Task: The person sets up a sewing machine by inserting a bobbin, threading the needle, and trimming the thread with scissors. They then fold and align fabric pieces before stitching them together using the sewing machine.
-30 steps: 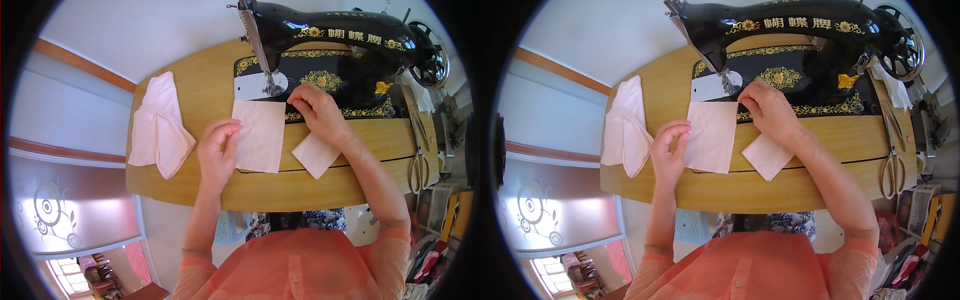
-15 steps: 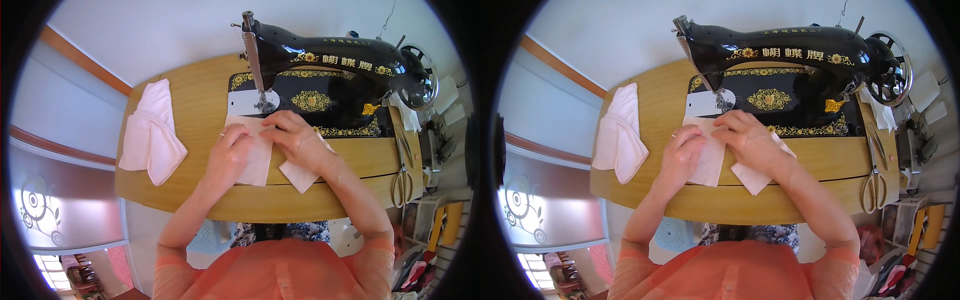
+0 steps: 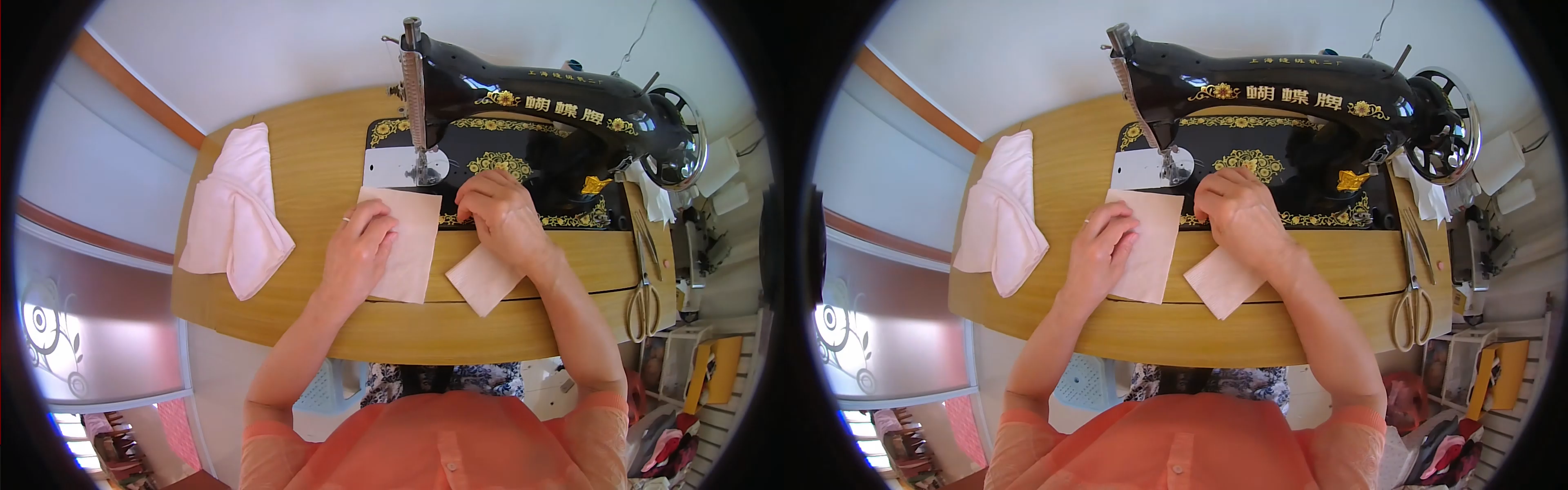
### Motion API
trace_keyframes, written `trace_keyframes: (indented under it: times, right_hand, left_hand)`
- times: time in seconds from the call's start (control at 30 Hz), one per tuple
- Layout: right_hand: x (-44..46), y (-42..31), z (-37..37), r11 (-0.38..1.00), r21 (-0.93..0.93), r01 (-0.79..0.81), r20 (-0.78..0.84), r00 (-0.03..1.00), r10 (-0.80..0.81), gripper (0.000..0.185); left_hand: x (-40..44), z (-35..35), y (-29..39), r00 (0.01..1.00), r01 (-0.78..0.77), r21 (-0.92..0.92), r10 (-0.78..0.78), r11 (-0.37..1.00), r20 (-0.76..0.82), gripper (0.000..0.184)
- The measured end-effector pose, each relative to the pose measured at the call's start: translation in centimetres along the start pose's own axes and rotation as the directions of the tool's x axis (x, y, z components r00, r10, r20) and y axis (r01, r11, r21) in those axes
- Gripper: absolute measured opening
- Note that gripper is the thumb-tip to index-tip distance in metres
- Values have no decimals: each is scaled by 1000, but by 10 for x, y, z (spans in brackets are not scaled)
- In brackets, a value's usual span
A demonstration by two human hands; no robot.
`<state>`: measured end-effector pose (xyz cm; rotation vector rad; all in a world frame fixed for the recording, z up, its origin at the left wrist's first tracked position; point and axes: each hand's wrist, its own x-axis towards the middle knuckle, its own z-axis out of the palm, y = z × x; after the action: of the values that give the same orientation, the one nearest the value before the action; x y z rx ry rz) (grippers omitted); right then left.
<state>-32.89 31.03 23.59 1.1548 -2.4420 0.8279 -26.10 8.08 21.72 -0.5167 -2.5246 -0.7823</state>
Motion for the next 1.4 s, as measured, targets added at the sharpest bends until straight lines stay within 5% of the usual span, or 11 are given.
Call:
trace_keyframes:
  times: [0.3, 0.6, 1.0, 1.1, 1.17, 1.3, 1.4]
  right_hand:
    - [5, 2, 18, 999, 13, -29, -115, 993, 30, 33]
    - [6, 12, 34, 951, -285, -121, -33, 993, 116, 34]
    - [3, 17, 35, 947, -245, -208, -48, 978, 202, 32]
    - [6, 26, 33, 955, -159, -250, -125, 965, 231, 30]
    - [16, 28, 17, 887, 175, -427, -51, 896, 441, 29]
    - [58, 37, -12, 565, 608, -558, 146, 778, 611, 28]
    - [88, 43, -4, 148, 911, -386, 190, 709, 680, 25]
  left_hand:
    - [17, 8, 23, 967, -143, 17, 136, 990, 214, 37]
    - [32, 21, -5, 984, -129, 78, 117, 989, 138, 38]
    - [45, 26, -7, 986, -163, 76, 159, 984, 59, 36]
    - [44, 27, -9, 987, -131, 62, 124, 989, 106, 35]
    - [45, 25, -8, 986, -129, 75, 120, 989, 111, 36]
    - [45, 27, -8, 987, -143, 101, 134, 985, 90, 36]
    - [45, 28, -9, 987, -150, 108, 142, 983, 76, 37]
